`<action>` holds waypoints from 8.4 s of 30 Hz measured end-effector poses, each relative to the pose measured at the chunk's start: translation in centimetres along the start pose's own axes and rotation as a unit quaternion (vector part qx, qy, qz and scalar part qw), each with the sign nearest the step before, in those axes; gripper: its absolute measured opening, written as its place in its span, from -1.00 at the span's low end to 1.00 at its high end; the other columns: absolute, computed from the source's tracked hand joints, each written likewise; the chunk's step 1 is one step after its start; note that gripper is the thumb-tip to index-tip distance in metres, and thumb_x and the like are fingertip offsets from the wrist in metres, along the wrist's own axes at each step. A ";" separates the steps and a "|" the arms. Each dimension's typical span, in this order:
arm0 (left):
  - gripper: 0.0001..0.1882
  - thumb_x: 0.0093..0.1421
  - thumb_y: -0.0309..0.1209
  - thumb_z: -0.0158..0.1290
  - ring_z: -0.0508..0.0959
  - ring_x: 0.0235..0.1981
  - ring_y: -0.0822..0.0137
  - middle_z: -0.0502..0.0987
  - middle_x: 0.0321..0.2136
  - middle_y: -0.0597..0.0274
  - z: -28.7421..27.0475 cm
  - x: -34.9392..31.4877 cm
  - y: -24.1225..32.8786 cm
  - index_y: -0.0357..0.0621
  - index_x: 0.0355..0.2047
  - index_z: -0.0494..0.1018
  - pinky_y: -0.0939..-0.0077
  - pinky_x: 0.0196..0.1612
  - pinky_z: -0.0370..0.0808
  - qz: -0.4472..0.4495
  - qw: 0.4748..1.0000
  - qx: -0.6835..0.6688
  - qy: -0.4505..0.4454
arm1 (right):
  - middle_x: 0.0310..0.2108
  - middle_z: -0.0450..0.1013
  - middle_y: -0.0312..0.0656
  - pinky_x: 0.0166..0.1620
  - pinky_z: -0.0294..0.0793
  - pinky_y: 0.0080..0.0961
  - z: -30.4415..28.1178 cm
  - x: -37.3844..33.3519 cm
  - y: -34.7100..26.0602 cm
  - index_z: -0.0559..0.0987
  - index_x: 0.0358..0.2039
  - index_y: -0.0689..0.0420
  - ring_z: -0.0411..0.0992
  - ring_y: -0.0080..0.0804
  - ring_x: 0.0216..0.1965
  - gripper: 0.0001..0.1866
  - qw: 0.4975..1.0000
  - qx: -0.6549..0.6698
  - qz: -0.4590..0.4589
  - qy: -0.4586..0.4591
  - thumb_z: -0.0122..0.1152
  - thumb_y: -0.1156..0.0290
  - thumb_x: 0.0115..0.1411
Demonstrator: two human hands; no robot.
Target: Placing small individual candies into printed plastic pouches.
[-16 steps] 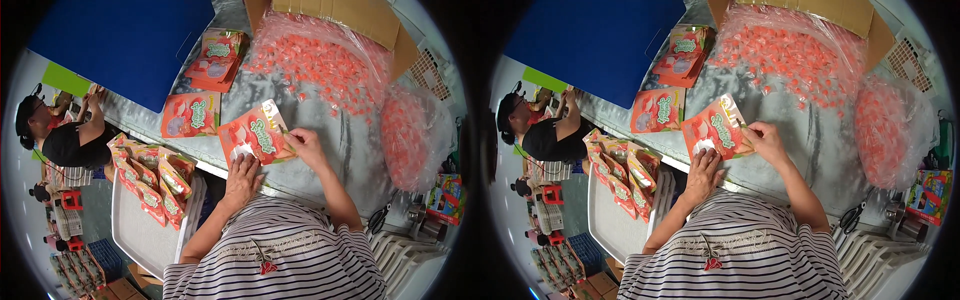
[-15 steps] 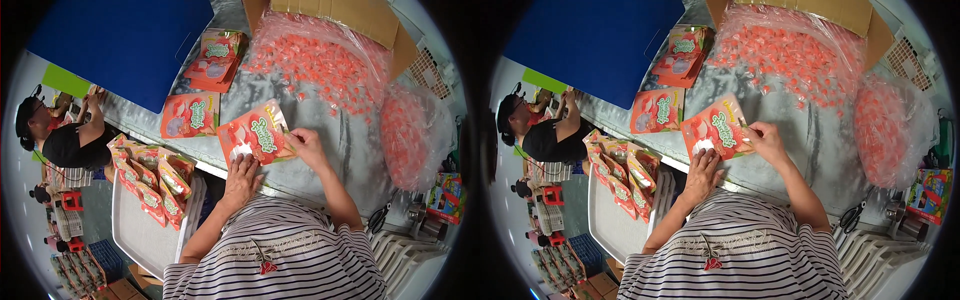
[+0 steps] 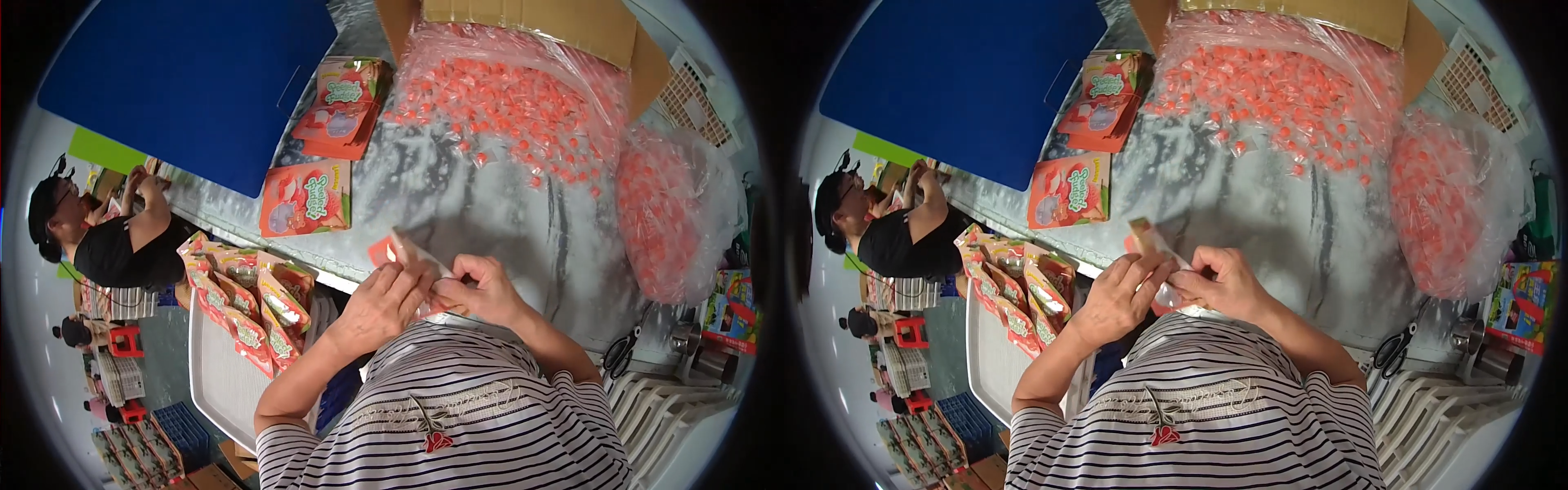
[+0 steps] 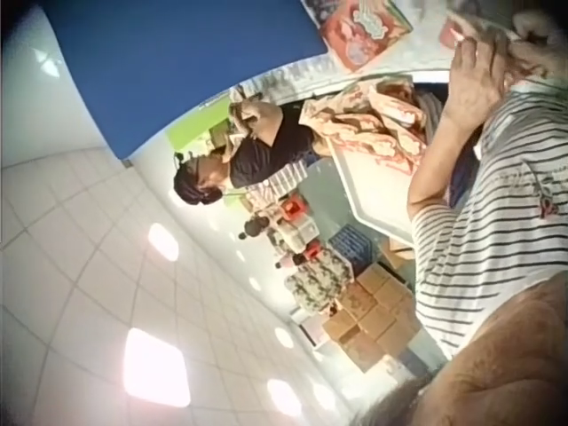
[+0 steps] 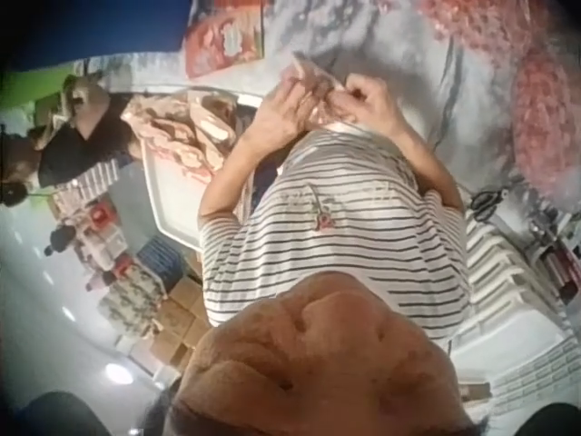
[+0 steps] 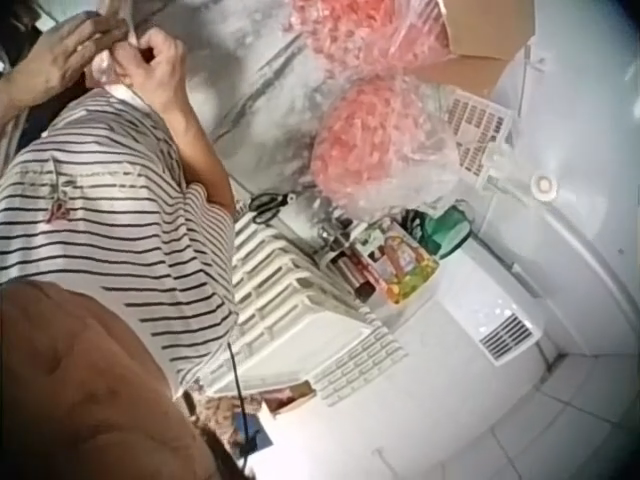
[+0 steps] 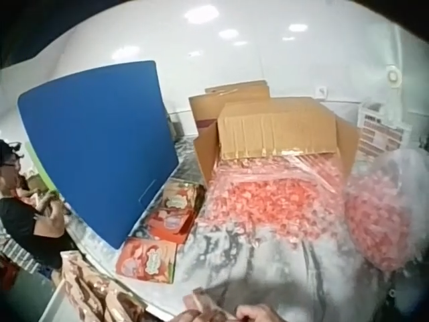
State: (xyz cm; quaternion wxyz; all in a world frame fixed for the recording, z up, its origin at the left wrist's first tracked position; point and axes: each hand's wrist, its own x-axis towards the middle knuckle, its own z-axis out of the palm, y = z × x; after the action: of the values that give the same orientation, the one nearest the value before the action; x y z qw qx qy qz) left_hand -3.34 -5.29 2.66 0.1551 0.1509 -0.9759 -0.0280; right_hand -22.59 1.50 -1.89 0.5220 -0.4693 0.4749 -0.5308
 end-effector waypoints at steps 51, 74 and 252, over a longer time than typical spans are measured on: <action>-0.87 0.05 -0.45 0.13 0.51 -0.55 0.07 0.48 -0.57 0.09 -3.7 2.9 -1.0 -0.20 -0.43 0.42 0.27 -0.43 0.49 -0.030 0.985 -0.001 -0.168 | 0.29 0.08 0.04 0.30 -0.03 0.00 -22.6 5.5 5.0 0.26 0.22 0.11 -0.02 0.16 0.29 -0.32 0.749 -0.619 0.019 0.235 0.04 -0.05 0.22; -0.87 0.05 -0.42 0.10 0.53 -0.37 0.14 0.49 -0.45 0.16 1.2 -3.0 0.8 -0.02 -0.35 0.56 0.28 -0.24 0.46 -0.196 0.948 -0.191 -0.162 | -0.05 0.47 -0.19 0.08 0.32 -0.55 -14.5 -0.9 7.4 0.47 0.02 0.23 0.38 -0.50 -0.04 -0.70 0.925 -0.212 -0.038 0.312 -0.07 0.41 0.35; -0.90 0.03 -0.51 0.23 0.43 -0.60 0.16 0.47 -0.59 0.17 -2.9 -1.6 0.3 -0.23 -0.43 0.54 0.36 -0.48 0.36 -0.251 0.940 -0.190 0.133 | 0.23 0.09 0.04 0.29 -0.07 0.04 -8.1 10.9 8.4 0.32 0.10 0.24 -0.02 0.13 0.26 -0.27 0.798 -0.574 -0.121 0.136 0.25 0.00 0.06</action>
State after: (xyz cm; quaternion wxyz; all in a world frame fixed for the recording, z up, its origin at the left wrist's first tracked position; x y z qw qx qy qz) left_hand -1.09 -4.54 5.00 0.2974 0.3608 -0.8534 -0.2305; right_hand -29.89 -9.29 -11.12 0.0188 -0.6597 0.6979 -0.2781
